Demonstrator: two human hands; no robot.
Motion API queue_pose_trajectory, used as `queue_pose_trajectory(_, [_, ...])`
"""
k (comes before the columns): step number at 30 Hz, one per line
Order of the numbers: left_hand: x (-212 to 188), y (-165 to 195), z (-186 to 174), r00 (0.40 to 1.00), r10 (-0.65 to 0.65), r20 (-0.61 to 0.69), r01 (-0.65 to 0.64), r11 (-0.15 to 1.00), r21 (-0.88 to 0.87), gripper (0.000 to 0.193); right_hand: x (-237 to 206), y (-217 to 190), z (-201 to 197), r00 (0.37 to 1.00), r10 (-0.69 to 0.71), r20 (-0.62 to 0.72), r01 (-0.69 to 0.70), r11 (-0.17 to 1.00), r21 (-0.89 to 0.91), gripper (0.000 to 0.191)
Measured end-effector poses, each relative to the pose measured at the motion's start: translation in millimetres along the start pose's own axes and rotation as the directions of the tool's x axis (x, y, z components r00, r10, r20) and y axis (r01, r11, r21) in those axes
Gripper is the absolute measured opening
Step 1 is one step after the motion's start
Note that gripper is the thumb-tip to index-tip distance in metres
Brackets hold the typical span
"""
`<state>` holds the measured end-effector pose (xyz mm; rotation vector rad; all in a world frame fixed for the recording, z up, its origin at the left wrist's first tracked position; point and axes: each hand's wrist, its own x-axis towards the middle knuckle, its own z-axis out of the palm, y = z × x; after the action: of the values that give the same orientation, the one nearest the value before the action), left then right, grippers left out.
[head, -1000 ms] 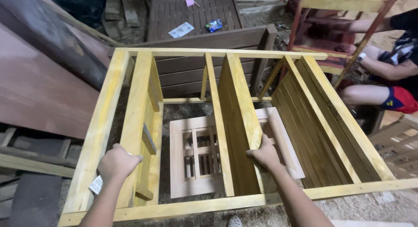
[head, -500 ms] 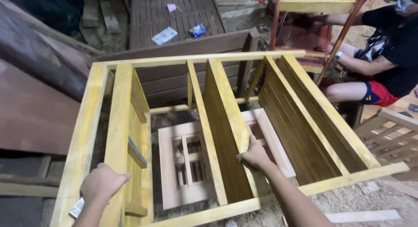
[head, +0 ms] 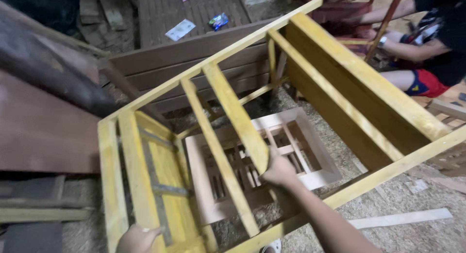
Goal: The person wipes and sands the rails of a wooden furniture frame, rotating the frame to reach different sides. They use a cloth to wipe the wood and a sanding block on the frame edges, steadying the frame with the other hand.
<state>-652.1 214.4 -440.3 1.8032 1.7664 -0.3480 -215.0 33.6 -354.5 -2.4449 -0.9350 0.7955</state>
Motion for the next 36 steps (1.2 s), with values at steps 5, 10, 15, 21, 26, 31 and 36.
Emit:
queue_pose_trajectory(5, [-33.3,34.5,-45.4,0.989,-0.11,-0.101,0.124,0.982,0.142,0.075,7.8,11.1,-1.9,0.995,-0.059,-0.077,0.063,0.997,0.052,0.086])
queue_pose_trajectory(10, [-35.4,73.4,-84.4,0.977,-0.091,-0.192,0.124,0.978,0.167,0.079,22.1,35.7,-8.6,0.984,-0.091,-0.15,0.108,0.988,0.113,0.082])
queue_pose_trajectory(15, [-28.8,94.9,-95.5,0.966,-0.05,-0.252,0.095,0.98,0.173,0.078,41.1,55.5,-4.6,0.998,0.019,-0.053,-0.006,0.971,0.24,0.084])
queue_pose_trajectory(21, [-51.8,125.0,-86.7,0.977,-0.079,-0.2,0.114,0.979,0.17,0.077,62.2,79.0,-28.8,0.983,-0.119,-0.138,0.136,0.984,0.118,0.098])
queue_pose_trajectory(26, [-76.0,145.3,-86.5,0.969,-0.076,-0.233,0.106,0.987,0.122,0.069,65.1,78.4,-48.6,0.999,-0.02,-0.046,0.03,0.977,0.21,0.079])
queue_pose_trajectory(31, [-85.2,153.5,-95.4,0.952,-0.061,-0.301,0.107,0.985,0.139,0.065,54.0,84.1,-39.9,1.0,0.014,-0.006,-0.011,0.945,0.327,0.075])
queue_pose_trajectory(36, [-83.6,161.3,-106.4,0.941,0.011,-0.337,0.043,0.988,0.151,0.068,51.5,99.3,-38.9,0.997,-0.052,-0.056,0.069,0.927,0.368,0.075])
